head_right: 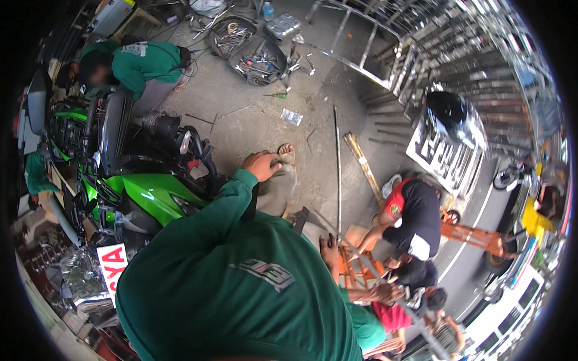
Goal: The person removes the motorcycle seat, then uses a wrench to loosen and remove bolts from the seat area. They later use a yellow glue gun to apply adhesive to the seat underside and reposition the seat.
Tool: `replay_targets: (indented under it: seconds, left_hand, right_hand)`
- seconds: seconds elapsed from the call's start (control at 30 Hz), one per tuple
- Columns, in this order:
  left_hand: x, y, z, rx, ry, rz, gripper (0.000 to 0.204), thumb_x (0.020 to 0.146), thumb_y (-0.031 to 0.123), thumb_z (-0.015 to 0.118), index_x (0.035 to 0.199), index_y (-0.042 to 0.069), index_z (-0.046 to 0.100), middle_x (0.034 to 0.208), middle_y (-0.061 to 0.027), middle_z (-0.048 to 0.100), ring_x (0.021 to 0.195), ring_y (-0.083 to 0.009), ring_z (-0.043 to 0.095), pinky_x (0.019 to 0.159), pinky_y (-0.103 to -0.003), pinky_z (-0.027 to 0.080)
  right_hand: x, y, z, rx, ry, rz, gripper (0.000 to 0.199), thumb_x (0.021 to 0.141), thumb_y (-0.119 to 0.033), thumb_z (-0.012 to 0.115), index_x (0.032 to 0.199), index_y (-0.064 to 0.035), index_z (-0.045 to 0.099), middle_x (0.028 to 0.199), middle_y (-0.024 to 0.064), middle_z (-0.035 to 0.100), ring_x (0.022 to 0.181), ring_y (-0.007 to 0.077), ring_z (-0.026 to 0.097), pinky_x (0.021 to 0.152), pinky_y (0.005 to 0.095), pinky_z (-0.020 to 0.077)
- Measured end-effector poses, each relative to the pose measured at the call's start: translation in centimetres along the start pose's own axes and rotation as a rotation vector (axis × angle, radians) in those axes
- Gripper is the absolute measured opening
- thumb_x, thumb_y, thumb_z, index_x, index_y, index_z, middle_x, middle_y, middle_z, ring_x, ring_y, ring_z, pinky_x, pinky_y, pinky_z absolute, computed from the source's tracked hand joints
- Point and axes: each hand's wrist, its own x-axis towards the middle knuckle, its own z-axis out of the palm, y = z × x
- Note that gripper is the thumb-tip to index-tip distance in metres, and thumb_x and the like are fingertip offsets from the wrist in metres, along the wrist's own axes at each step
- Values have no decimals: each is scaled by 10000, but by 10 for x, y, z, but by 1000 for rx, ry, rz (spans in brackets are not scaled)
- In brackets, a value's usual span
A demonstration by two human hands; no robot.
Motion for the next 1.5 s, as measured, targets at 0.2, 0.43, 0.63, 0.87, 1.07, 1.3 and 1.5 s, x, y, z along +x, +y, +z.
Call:
replay_targets:
  seconds: [0.2,0.43,0.63,0.87,1.07,1.3,1.5]
  left_hand:
    - [26,-41,-15,-153,51,-255,479,949,483,664,1268,125,671,1268,-175,664,1142,-413,632,955,-528,517]
    - [46,-61,22,-530,-151,-740,877,937,674,596,1518,37,433,1390,-298,566,1282,-450,564,1088,-511,454]
    - [121,-9,-37,-610,359,-756,881,924,646,599,1536,54,369,1375,-339,522,1241,-512,563,1043,-557,476]
    - [170,-22,-118,-551,40,-848,808,925,591,607,1482,32,431,1337,-304,554,1157,-500,596,966,-575,515]
    - [266,-122,-135,-232,-232,-771,709,930,625,596,1329,39,618,1414,-191,563,1310,-410,521,1049,-581,450]
    - [327,-222,-172,-386,-373,-840,1010,895,758,555,1613,110,265,1597,-191,412,1454,-419,392,1115,-615,387]
    - [354,-220,-159,-478,-513,-904,851,1018,636,391,1645,93,196,1661,-208,290,1529,-448,242,1184,-636,274]
  right_hand:
    - [111,-198,-51,-426,-160,-469,708,970,-424,662,1502,-9,446,1424,340,523,1316,483,528,1100,489,437]
    - [250,-365,-36,-829,-428,-587,721,909,-419,663,1501,-69,445,1373,355,536,1248,502,567,1068,516,477]
    - [385,-500,-18,-1206,-573,-578,687,923,-466,637,1459,-65,481,1267,370,574,1184,510,597,1028,535,494]
    - [408,-579,-2,-1332,-674,-477,702,969,-502,559,1470,-18,477,1437,279,522,1283,488,551,1107,498,448]
    - [468,-638,51,-1190,-817,-282,739,962,-543,576,1515,-66,468,1536,265,442,1384,445,481,1144,461,421]
    - [481,-645,143,-1808,-847,-322,631,1021,-568,476,1516,-178,508,1608,287,339,1410,421,468,1176,450,391]
    - [487,-630,185,-1934,-1310,-292,823,1011,-601,446,1555,13,385,1541,261,464,1455,414,422,1241,554,233]
